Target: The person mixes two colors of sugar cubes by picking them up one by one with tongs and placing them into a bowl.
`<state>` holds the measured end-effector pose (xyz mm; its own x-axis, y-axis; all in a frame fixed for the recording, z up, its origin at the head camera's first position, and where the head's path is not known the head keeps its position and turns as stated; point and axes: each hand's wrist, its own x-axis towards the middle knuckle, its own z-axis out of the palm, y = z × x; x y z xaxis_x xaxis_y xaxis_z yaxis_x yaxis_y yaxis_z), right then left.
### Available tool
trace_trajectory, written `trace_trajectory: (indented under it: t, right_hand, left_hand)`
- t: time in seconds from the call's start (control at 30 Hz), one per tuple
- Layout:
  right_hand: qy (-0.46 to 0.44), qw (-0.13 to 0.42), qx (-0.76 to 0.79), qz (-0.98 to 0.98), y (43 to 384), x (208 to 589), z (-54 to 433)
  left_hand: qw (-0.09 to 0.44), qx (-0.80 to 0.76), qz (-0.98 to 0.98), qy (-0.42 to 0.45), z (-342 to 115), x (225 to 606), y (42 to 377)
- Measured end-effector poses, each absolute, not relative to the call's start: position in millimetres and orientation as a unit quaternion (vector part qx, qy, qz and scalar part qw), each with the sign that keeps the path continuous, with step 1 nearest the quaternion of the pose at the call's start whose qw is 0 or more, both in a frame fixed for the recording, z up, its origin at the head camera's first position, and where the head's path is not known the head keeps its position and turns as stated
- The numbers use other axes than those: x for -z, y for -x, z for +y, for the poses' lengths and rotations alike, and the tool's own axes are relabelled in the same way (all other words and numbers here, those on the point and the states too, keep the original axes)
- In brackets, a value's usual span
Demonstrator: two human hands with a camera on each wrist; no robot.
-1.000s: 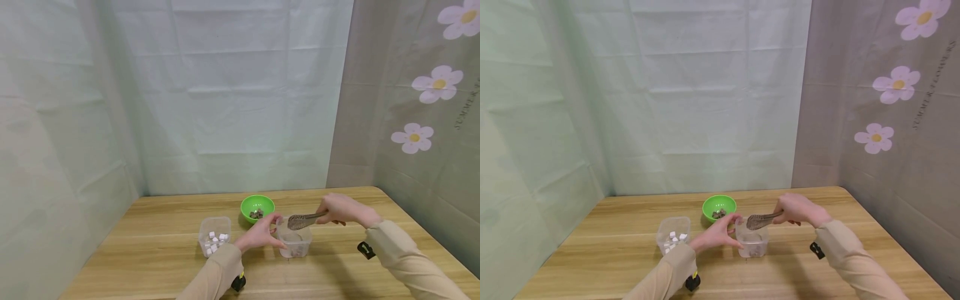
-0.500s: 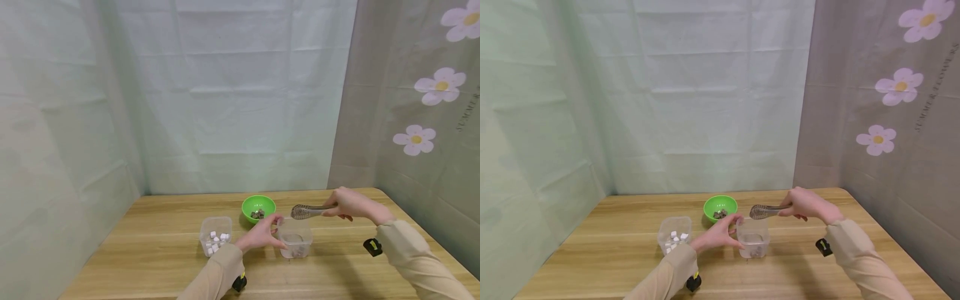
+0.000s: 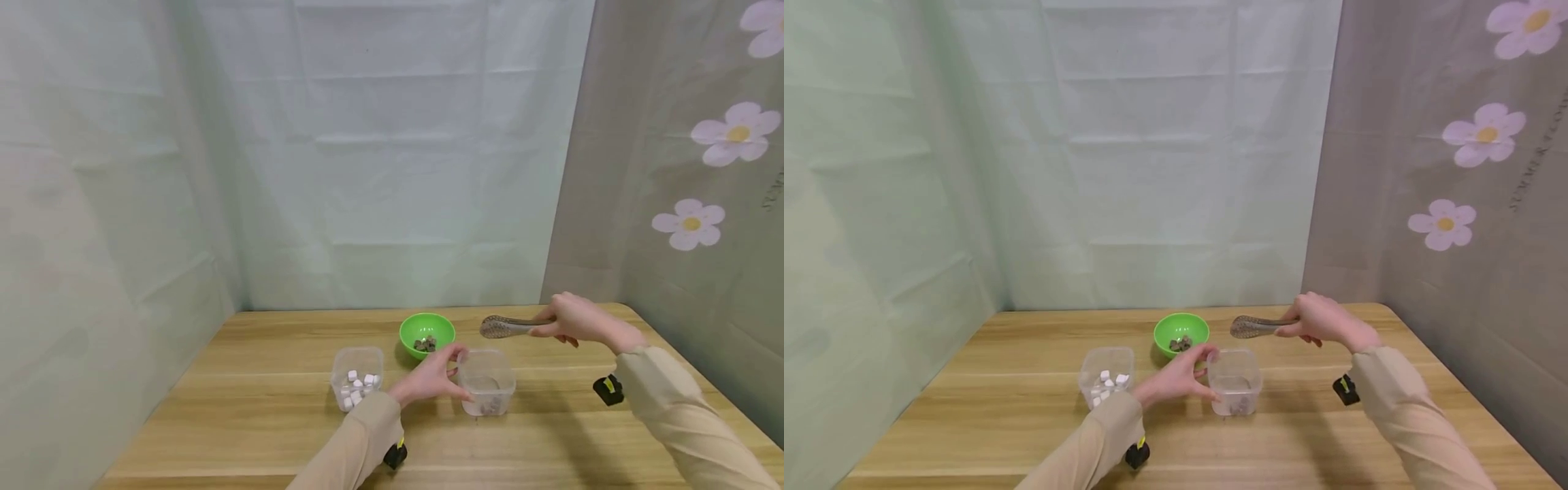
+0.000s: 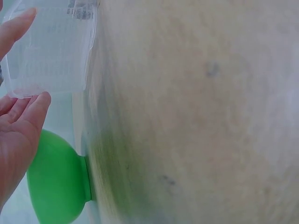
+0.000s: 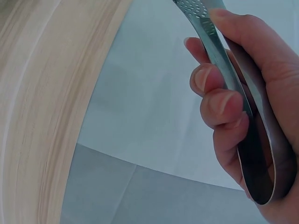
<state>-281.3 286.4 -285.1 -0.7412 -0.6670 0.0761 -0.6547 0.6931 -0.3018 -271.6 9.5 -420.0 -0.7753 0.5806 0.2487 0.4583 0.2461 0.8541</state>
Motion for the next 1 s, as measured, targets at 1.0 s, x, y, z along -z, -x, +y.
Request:
trace_trajectory:
  t: [1.0]
  right_hand:
    - [0.366, 0.001, 0.092, 0.926, 320, 295, 210]
  left_hand:
    - [0.072, -0.533, 0.771, -0.342, 9, 420, 272]
